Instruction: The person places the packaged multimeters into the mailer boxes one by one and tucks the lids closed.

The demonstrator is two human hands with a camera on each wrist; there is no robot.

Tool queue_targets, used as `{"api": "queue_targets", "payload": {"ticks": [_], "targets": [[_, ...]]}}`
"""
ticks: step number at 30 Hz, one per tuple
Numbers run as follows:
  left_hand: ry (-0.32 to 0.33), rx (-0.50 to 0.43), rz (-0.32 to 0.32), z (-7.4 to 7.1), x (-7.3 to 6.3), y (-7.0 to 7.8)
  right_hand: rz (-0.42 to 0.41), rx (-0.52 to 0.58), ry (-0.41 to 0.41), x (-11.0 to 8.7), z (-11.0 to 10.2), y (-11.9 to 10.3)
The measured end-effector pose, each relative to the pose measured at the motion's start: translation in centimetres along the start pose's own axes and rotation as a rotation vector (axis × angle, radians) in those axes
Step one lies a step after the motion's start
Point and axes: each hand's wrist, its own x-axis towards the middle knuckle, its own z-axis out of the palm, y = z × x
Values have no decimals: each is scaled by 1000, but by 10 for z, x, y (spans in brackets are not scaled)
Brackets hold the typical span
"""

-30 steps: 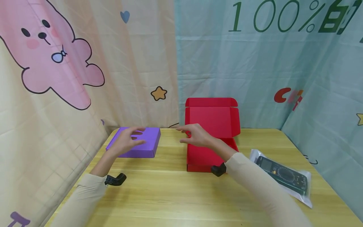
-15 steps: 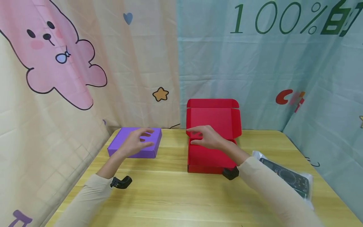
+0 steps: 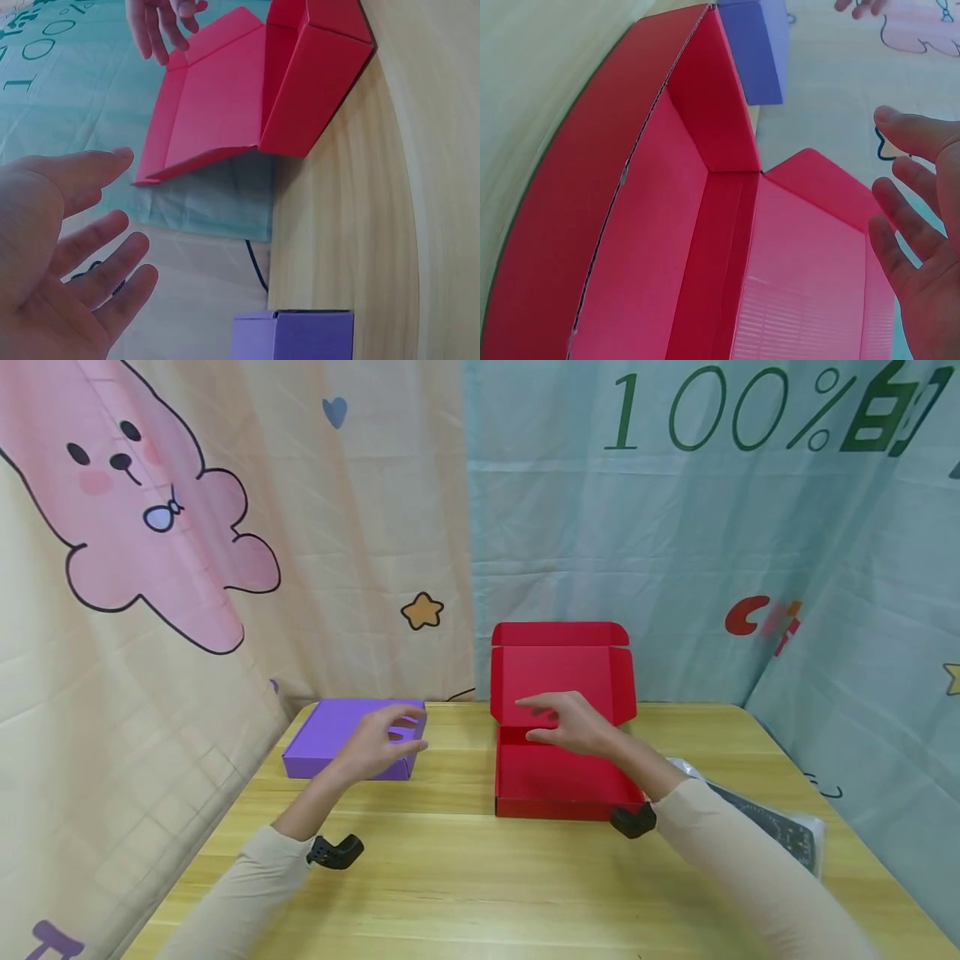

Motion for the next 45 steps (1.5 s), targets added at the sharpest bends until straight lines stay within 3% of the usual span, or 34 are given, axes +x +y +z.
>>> {"api": "queue_targets", "payload": {"ticks": [25, 33, 45], "targets": [[-33, -109, -31, 45, 0, 12, 0, -47, 84, -35, -14, 27], [-51, -153, -15, 65, 0, 12, 44, -73, 93, -48, -19, 38], [-63, -221, -45, 86, 1, 10, 124, -66, 94, -71, -34, 52]]}}
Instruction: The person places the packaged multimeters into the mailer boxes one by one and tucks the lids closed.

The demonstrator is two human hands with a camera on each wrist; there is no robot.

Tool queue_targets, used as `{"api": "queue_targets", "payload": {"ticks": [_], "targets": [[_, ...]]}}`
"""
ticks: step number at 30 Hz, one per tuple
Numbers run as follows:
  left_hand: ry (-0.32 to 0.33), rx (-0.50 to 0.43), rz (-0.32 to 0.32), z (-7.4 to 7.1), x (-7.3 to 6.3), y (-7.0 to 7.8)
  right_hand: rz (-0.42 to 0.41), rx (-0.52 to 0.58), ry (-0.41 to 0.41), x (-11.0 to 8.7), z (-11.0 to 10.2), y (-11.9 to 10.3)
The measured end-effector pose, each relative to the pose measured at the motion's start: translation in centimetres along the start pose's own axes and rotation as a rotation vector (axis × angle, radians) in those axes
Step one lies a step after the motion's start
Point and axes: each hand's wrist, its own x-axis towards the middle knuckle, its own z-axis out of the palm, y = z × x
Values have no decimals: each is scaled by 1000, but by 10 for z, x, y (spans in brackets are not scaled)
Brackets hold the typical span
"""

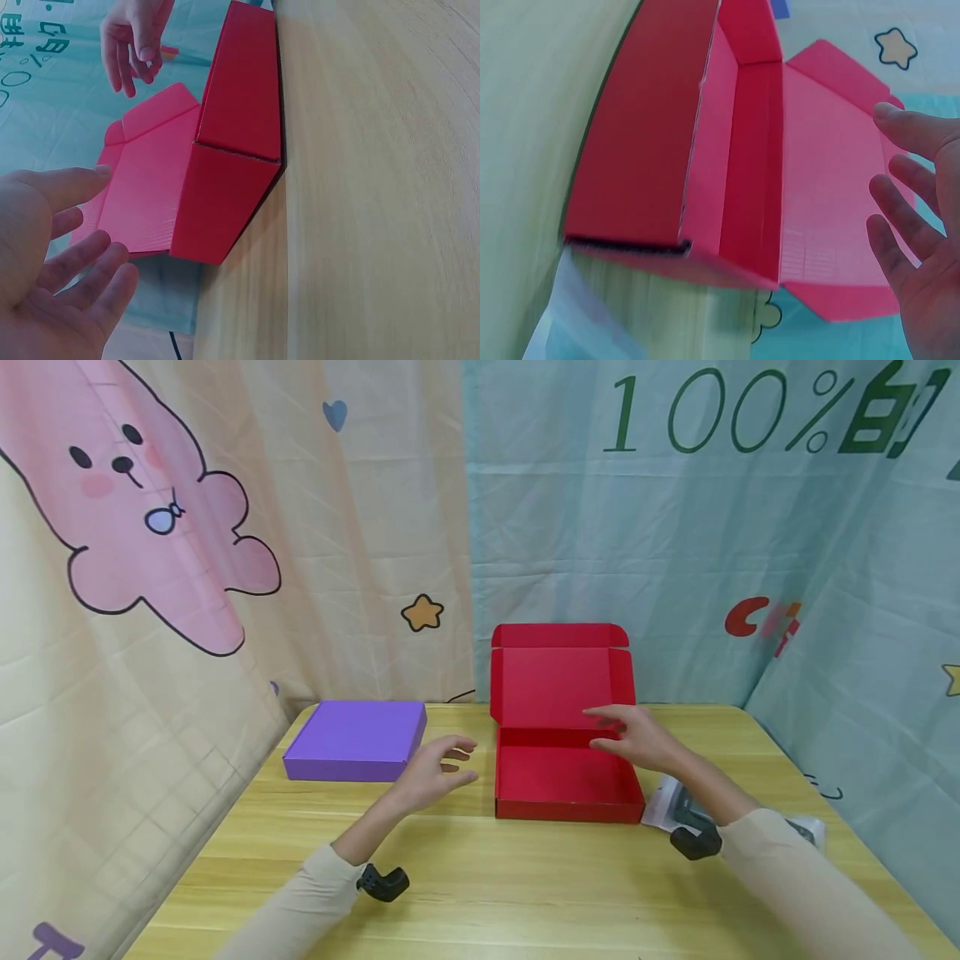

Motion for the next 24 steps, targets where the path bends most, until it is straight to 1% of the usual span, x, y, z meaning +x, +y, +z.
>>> {"api": "queue_targets", "payload": {"ticks": [6, 13, 19, 24], "targets": [[-3, -43, -22, 10, 2, -3, 16, 5, 9, -9, -5, 7], [-12, -39, -20, 19, 4, -5, 64, 8, 8, -20, -9, 14], [-29, -74, -37, 28, 5, -10, 82, -2, 13, -28, -14, 19], [-45, -59, -53, 35, 7, -12, 96, -13, 21, -36, -19, 24]]}}
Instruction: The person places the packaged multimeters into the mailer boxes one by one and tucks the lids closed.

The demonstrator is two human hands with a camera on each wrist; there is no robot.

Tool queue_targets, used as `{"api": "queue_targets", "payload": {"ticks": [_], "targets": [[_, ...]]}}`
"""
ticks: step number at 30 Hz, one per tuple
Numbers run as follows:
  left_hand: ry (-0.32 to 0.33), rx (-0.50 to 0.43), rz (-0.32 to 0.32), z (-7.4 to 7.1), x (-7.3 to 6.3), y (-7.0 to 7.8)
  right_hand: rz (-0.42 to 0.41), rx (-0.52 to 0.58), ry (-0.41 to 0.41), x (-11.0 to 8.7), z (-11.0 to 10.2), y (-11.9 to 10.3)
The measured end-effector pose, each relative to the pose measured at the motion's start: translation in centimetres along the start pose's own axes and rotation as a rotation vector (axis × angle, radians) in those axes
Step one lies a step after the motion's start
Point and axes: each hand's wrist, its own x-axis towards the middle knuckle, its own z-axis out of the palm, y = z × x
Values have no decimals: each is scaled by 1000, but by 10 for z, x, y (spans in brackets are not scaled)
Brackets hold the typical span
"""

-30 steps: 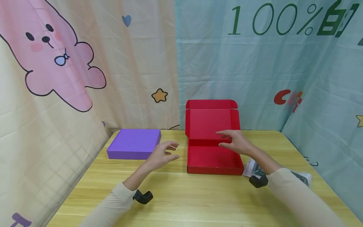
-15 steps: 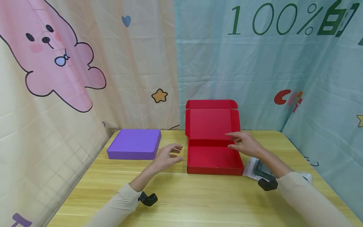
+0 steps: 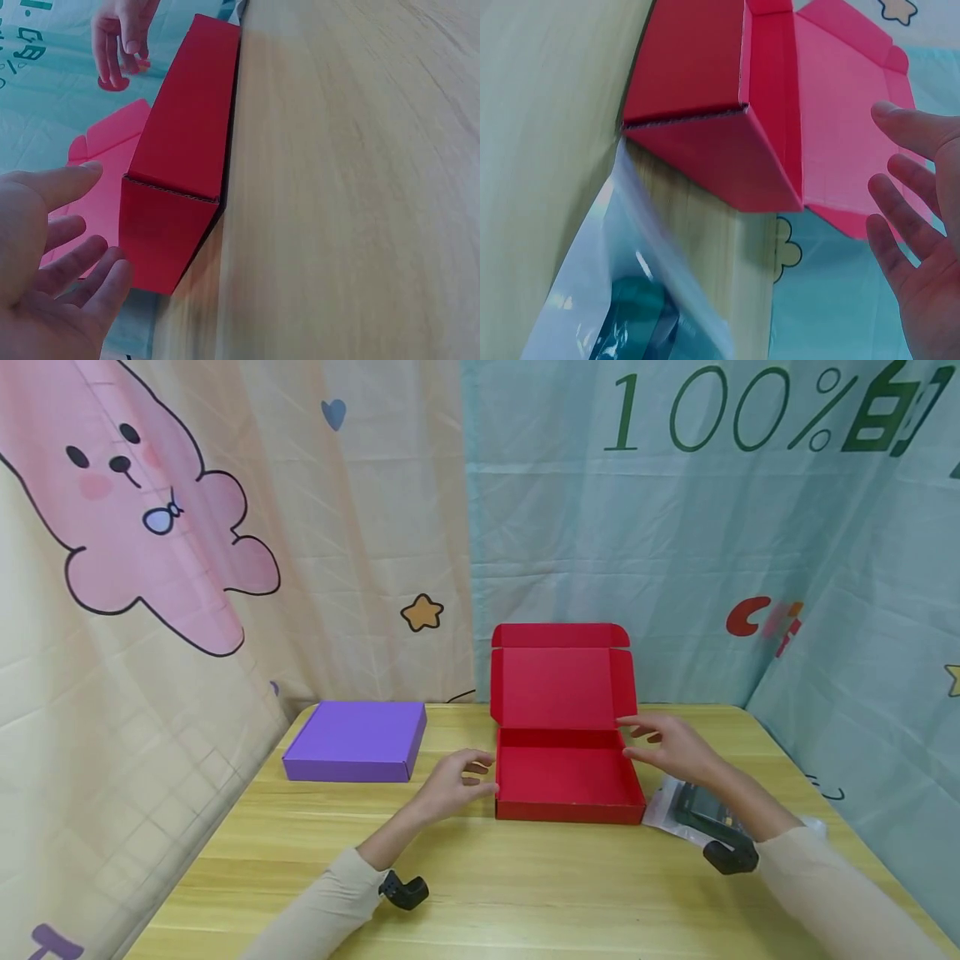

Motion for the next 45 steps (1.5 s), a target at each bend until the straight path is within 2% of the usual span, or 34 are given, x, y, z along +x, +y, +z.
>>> {"api": "queue_targets", "payload": {"ticks": [17, 24, 30, 37, 45], "targets": [[-39, 8, -7, 9, -3, -5, 32, -27, 10, -39, -17, 23], [-45, 1, -7, 10, -4, -6, 94, -43, -3, -58, -26, 30], [-46, -2, -10, 10, -5, -5, 114, -78, -20, -74, -31, 39], [-40, -11, -18, 10, -6, -3, 179, -100, -49, -87, -37, 46], [-28, 8, -20, 12, -5, -6, 135, -131, -36, -99, -40, 54]]}}
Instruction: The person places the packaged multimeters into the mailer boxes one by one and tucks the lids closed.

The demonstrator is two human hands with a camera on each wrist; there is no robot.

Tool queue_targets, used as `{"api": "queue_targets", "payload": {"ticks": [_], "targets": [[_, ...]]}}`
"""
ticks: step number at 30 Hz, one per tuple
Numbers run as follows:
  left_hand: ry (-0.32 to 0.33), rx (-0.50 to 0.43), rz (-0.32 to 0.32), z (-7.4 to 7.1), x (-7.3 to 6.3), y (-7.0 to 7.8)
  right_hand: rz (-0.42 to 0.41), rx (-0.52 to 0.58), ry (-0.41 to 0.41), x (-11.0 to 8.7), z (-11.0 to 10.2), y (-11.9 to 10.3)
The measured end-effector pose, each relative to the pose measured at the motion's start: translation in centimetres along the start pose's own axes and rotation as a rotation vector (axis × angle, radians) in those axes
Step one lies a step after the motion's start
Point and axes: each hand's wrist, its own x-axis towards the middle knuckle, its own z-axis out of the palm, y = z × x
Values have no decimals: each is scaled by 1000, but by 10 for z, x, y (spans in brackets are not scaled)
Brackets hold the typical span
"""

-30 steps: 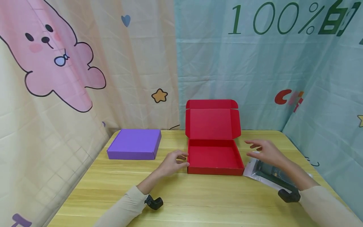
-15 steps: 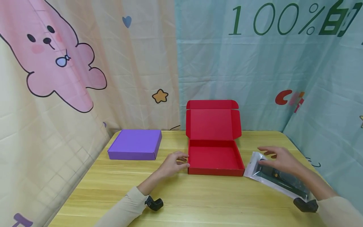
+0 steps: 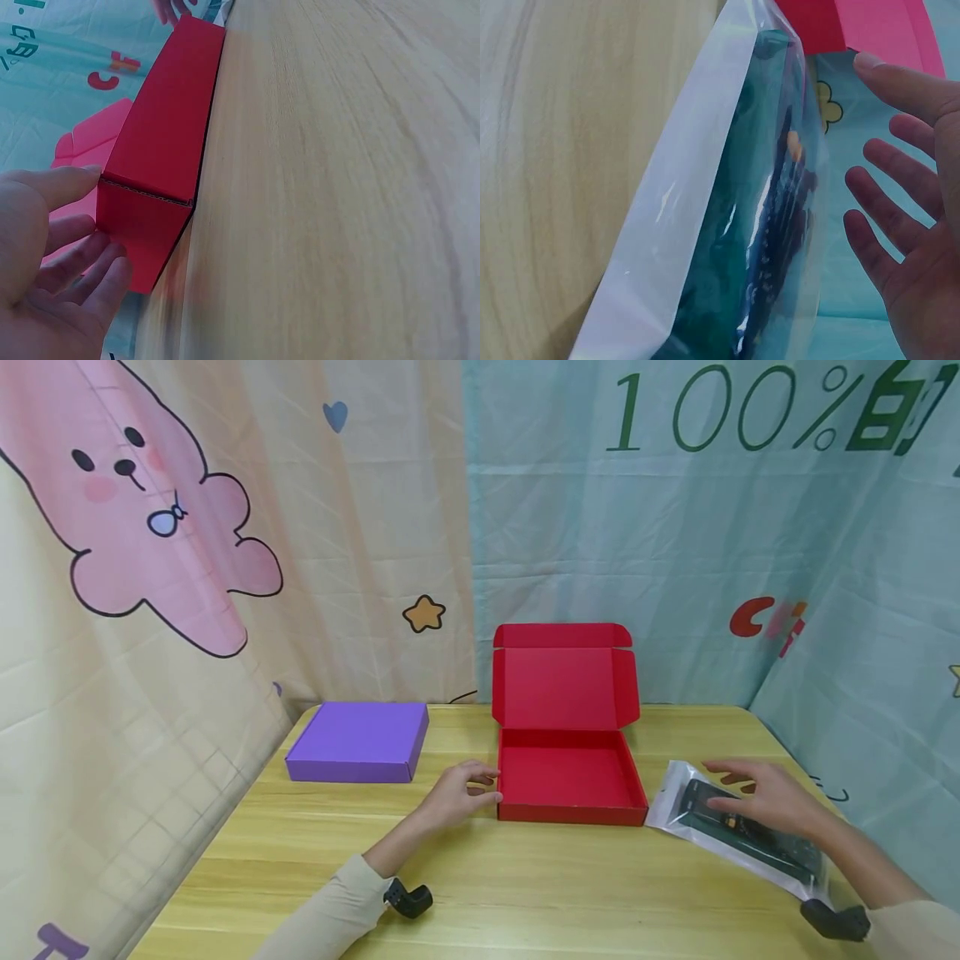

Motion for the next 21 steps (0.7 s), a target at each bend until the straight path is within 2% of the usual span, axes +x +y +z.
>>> {"api": "queue_targets", "payload": {"ticks": [7, 15, 21], "targets": [[0, 9, 10, 1, 1, -1, 19, -14, -45, -9, -1, 12], [0, 19, 20, 2, 2, 0, 103, -32, -228, -23, 6, 32], [9, 25, 22, 2, 0, 0, 150, -37, -253, -18, 10, 36]]}}
